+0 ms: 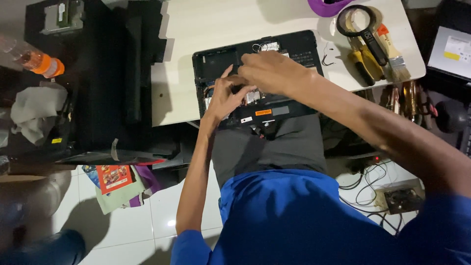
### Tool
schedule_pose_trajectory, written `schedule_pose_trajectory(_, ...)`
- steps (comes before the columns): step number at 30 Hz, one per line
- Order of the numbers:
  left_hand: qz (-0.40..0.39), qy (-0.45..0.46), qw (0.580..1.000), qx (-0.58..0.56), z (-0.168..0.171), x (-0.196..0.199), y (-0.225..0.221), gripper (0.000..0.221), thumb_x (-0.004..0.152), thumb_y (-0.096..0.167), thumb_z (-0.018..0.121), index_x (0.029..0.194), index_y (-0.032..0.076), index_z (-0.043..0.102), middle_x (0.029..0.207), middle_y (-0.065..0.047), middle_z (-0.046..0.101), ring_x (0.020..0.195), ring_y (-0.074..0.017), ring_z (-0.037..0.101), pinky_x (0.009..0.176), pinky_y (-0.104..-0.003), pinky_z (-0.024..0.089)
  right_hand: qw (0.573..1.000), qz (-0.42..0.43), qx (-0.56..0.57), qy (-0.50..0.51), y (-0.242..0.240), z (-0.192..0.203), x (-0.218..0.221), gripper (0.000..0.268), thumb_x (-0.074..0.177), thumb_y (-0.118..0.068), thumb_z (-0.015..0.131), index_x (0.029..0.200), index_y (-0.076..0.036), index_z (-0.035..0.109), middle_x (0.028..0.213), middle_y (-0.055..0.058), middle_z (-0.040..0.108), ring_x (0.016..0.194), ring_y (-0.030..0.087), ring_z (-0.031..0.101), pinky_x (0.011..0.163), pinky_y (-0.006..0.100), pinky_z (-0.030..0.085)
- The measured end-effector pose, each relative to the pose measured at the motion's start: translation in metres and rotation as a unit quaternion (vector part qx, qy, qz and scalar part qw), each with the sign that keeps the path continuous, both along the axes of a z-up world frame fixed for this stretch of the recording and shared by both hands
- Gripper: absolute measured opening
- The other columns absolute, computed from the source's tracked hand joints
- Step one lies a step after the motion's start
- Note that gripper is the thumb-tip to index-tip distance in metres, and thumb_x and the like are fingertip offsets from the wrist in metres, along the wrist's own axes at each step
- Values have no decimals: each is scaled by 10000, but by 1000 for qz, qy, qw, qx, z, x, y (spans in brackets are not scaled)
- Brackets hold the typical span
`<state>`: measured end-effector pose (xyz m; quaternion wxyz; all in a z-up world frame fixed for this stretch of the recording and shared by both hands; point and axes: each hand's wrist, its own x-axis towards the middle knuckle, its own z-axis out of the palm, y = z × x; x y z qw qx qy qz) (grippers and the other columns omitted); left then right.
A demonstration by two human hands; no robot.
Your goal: Inspecting and manipulating internal laptop components including RAM modules and connectors
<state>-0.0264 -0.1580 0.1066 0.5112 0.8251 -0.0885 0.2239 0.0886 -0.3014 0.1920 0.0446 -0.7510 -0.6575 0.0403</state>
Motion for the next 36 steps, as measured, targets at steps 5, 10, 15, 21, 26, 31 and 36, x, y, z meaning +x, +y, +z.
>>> schedule_pose_trajectory(5, 3, 1, 1000, 0, 17, -9, -7, 149, 930, 128, 799, 832, 30, 743, 761, -196, 760, 884, -426, 758, 1204, -621, 274, 999, -6, 11, -36, -3, -14, 5, 34, 829, -14, 765, 813, -7, 735, 776, 181, 682, 632, 388, 714, 522, 475, 573)
schedule_pose_trajectory(10, 4, -3, 1000, 1, 7, -6, -4, 92, 907, 66, 779, 861, 7, 727, 786, -225, 758, 929, -433, 756, 1215, -612, 262, 998, -13, 12, -53, -3, -12, -2, 92, 809, -40, 780, 751, 5, 724, 714, 200, 693, 609, 382, 717, 515, 474, 579)
schedule_pose_trajectory(15, -24, -14, 999, -31, 13, -7, -4, 84, 963, 85, 721, 965, 16, 768, 918, -254, 778, 1021, -485, 726, 1177, -673, 292, 999, 19, 11, -33, 0, -1, -3, 170, 786, -22, 831, 885, 59, 718, 840, 237, 689, 659, 401, 722, 542, 483, 591)
schedule_pose_trajectory(21, -9, 10, 998, -62, 21, -10, -2, 145, 1000, 49, 662, 919, 61, 781, 708, -164, 735, 746, -377, 745, 1094, -647, 394, 999, -11, 10, -44, -3, -47, 18, 114, 863, -118, 767, 857, -26, 700, 797, 196, 715, 656, 394, 729, 565, 482, 595)
schedule_pose_trajectory(26, 7, 4, 996, -88, 19, -10, 0, 134, 1020, 2, 648, 1000, 34, 777, 667, -163, 687, 732, -186, 627, 881, -489, 519, 998, 9, 37, -46, -3, -8, -1, 140, 851, 22, 723, 972, -47, 718, 992, 217, 712, 681, 380, 733, 586, 478, 602)
schedule_pose_trajectory(31, 21, -60, 998, -16, -7, 1, 13, 354, 835, -190, 540, 1105, -28, 702, 1078, -290, 725, 1205, -534, 614, 1181, -657, 262, 995, -35, -7, -90, -4, -40, 11, 181, 872, -209, 790, 797, -64, 711, 762, 153, 710, 669, 344, 745, 556, 428, 600)
schedule_pose_trajectory(36, 63, -78, 994, 53, -35, 9, 21, 133, 877, -19, 623, 992, -30, 689, 1246, -239, 656, 1445, -511, 377, 1201, -722, 51, 999, -3, -6, -50, -5, 4, -5, 97, 811, -38, 812, 859, -14, 732, 868, 193, 708, 711, 389, 745, 605, 492, 622)
